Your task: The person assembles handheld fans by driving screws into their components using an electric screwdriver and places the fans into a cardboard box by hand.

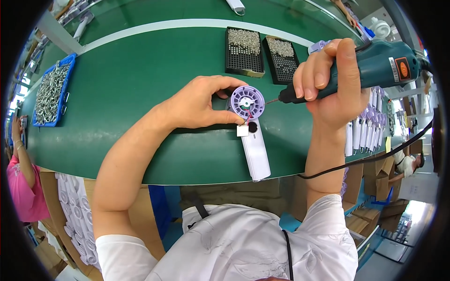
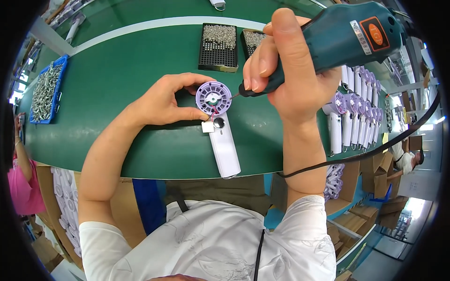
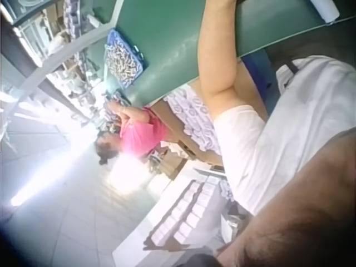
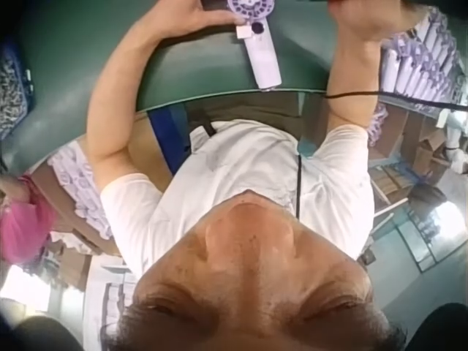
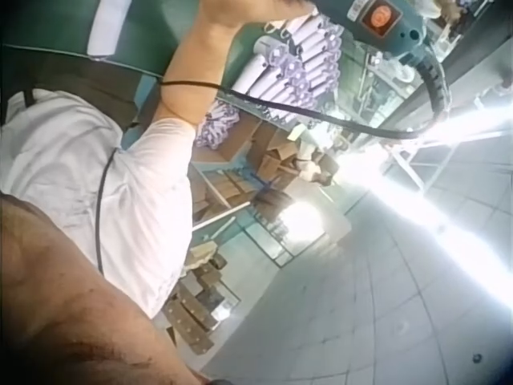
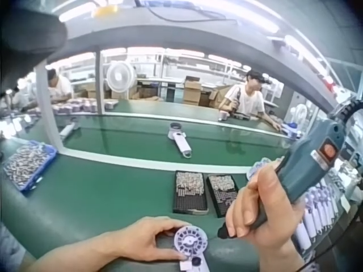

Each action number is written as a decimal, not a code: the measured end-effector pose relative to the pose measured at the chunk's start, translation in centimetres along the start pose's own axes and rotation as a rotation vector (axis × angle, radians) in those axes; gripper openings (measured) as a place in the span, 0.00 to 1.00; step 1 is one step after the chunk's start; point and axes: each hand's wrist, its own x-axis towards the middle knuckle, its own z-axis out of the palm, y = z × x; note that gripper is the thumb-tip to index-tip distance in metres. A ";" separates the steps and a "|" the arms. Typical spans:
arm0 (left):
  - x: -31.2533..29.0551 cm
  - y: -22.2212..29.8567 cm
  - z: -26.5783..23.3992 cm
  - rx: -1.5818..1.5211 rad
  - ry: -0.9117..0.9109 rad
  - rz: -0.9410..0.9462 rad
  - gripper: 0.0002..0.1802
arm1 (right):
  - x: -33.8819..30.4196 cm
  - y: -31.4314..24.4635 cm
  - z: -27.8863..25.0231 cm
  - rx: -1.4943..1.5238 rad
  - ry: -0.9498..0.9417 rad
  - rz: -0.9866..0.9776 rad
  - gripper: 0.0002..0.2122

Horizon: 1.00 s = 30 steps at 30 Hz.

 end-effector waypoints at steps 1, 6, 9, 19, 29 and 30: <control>0.0 0.0 0.0 -0.001 -0.003 0.001 0.37 | 0.0 0.1 0.0 -0.007 -0.002 0.009 0.08; -0.1 -0.1 0.0 -0.009 -0.004 -0.002 0.37 | -0.3 0.3 0.4 -0.019 0.008 0.022 0.08; -0.1 -0.1 0.0 -0.009 0.003 0.006 0.37 | -0.4 0.5 0.6 -0.035 0.020 0.052 0.07; 0.0 0.4 -0.1 0.004 -0.002 -0.020 0.37 | -2.0 1.9 1.2 -0.299 -0.102 0.091 0.07; 0.1 0.8 -0.3 0.005 -0.018 -0.012 0.37 | -2.2 2.2 0.9 -0.264 -0.130 0.074 0.06; 0.1 0.5 -0.2 -0.019 -0.015 -0.008 0.36 | -2.1 2.2 0.9 -0.255 -0.119 0.091 0.06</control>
